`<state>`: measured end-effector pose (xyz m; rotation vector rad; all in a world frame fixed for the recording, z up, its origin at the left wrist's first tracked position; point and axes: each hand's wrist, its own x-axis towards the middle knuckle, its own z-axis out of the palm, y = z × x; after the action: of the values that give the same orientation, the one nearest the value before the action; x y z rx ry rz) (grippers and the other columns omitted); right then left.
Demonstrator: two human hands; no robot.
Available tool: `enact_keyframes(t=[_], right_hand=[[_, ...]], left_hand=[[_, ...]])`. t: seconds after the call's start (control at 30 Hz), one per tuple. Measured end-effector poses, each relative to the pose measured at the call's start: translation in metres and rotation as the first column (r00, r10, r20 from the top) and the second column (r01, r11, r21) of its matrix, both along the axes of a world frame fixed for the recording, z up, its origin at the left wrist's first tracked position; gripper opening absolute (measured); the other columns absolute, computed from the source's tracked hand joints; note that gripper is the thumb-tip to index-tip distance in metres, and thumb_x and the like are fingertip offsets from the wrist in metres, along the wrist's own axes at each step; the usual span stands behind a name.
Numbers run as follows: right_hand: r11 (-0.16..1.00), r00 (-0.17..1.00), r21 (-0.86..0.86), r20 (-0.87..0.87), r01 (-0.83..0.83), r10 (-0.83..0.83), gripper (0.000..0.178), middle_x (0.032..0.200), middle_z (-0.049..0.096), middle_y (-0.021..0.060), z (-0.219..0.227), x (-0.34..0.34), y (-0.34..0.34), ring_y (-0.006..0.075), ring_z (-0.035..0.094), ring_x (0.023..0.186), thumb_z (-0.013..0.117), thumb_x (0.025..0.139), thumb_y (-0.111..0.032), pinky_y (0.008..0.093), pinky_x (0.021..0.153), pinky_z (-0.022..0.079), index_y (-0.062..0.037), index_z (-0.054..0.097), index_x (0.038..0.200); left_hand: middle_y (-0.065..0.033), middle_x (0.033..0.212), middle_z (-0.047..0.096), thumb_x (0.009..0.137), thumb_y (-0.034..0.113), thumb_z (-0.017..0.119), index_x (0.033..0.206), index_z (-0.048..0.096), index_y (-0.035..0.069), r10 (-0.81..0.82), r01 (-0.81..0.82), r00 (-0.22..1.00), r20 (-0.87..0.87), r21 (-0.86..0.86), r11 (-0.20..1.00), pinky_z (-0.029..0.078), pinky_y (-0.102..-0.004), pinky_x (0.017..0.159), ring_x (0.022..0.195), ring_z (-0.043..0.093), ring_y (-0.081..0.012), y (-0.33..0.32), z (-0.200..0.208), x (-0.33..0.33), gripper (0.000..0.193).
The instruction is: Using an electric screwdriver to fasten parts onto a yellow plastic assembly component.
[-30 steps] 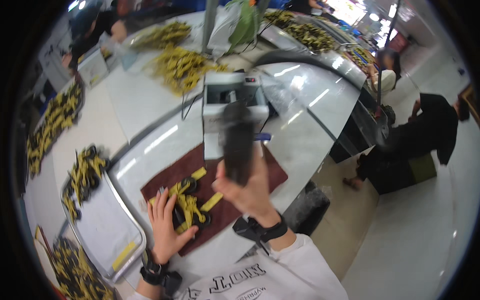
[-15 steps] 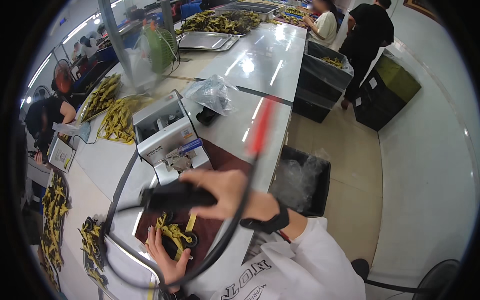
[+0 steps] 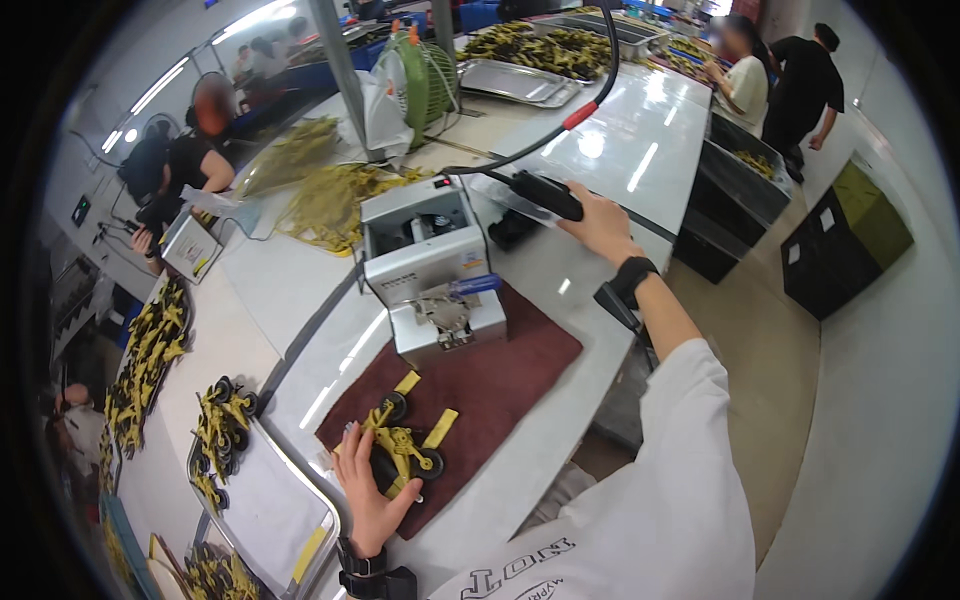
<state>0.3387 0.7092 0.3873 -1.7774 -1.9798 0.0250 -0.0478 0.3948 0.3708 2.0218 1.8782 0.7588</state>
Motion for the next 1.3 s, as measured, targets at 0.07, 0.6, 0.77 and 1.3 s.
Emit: enact_keyframes(t=[0.07,0.6,0.77,1.3], right_hand=[[0.998,1.0,-0.046,0.0,0.03,-0.03,0.062,0.104,0.064,0.0147,-0.001,-0.002,-0.004,0.0327,0.061,0.097,0.074,0.071,-0.03,0.0411,0.08,0.049,-0.0171,0.048,0.125],[0.942,0.935,-0.125,0.135,-0.312,0.328,0.034,0.089,0.063,0.0176,-0.013,-0.08,-0.089,0.0386,0.062,0.078,0.057,0.086,-0.033,0.0464,0.066,0.049,-0.0029,0.056,0.101],[0.917,0.928,-0.179,0.051,-0.356,0.37,0.027,0.082,0.062,0.0208,-0.018,-0.096,-0.081,0.0423,0.061,0.078,0.054,0.088,-0.026,0.0511,0.065,0.048,-0.0013,0.049,0.097],[0.833,0.842,-0.139,-0.162,-0.536,0.515,0.028,0.08,0.059,0.0277,-0.052,-0.09,-0.054,0.0482,0.056,0.08,0.053,0.083,-0.013,0.0542,0.069,0.045,-0.0023,0.046,0.108]], left_hand=[[-0.0186,0.144,0.031,0.064,0.039,0.076,0.135,0.038,0.005,0.004,-0.004,1.0,0.006,-0.002,1.0,0.01,-0.0548,0.109,0.135,0.025,-0.0378,-0.001,-0.002,0.0,0.087],[-0.0204,0.144,0.03,0.059,0.06,0.075,0.136,0.036,0.003,-0.039,0.038,0.994,-0.099,-0.009,0.999,0.007,-0.0572,0.11,0.135,0.025,-0.0399,0.007,0.004,-0.003,0.103],[-0.0212,0.146,0.027,0.059,0.066,0.072,0.139,0.031,0.003,-0.032,0.029,0.987,-0.155,-0.026,0.999,0.002,-0.0597,0.109,0.136,0.022,-0.0403,0.005,0.001,0.001,0.11],[-0.0239,0.149,0.018,0.059,0.071,0.068,0.143,0.024,-0.001,-0.085,0.029,0.951,-0.297,-0.188,0.982,0.003,-0.0643,0.106,0.138,0.013,-0.0443,0.008,0.009,0.001,0.118]])
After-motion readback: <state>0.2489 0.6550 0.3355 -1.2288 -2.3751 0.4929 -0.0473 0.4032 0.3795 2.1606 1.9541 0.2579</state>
